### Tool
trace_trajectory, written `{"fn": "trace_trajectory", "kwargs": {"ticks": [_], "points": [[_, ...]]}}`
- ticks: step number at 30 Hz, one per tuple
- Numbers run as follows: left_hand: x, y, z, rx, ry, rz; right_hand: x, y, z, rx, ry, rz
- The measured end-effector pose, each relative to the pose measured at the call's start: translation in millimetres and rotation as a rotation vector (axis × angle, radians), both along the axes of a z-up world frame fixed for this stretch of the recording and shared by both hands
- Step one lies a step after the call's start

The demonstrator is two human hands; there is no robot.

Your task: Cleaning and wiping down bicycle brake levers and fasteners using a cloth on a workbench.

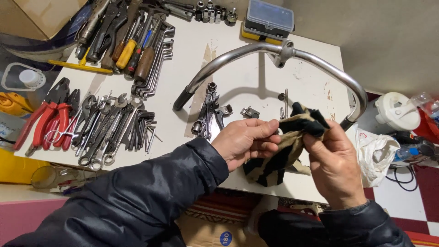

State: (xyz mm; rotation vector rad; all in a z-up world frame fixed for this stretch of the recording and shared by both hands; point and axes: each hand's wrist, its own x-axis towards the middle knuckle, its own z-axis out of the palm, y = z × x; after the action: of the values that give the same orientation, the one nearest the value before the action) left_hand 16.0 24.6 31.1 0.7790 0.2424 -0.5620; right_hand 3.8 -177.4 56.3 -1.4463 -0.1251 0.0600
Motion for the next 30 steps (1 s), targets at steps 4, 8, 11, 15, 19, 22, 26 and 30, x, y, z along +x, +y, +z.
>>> {"fn": "trace_trajectory", "kwargs": {"ticks": [4,8,11,15,19,22,26,30], "points": [[-1.6,-6.0,-7.6,0.037,-0.001,0.045,-2.2,7.9,-14.9,0.078,0.008,0.031],[-0.6,-8.4,-17.8,-0.007,-0.02,0.032,-3.7,18.1,-17.8,0.024,-0.021,0.03],[-0.4,-3.6,-16.6,-0.049,-0.017,0.002,-2.9,21.5,-16.0,-0.008,-0.04,0.047],[2.1,0.1,-18.8,-0.055,0.001,-0.062,-1.7,18.8,-18.7,-0.047,-0.039,0.044],[-0.5,-4.1,-25.4,0.015,0.028,-0.116,-2.6,12.4,-24.8,-0.252,-0.079,0.057],[-3.2,-6.7,-27.1,0.053,0.066,-0.176,-6.1,18.5,-18.9,-0.257,-0.073,0.045],[-5.6,-5.9,-29.2,0.041,0.057,-0.228,-6.1,31.1,-16.7,-0.074,0.065,-0.007],[-4.9,-7.2,-28.2,0.031,0.026,-0.238,-0.4,33.0,-19.5,0.094,0.187,-0.1]]}}
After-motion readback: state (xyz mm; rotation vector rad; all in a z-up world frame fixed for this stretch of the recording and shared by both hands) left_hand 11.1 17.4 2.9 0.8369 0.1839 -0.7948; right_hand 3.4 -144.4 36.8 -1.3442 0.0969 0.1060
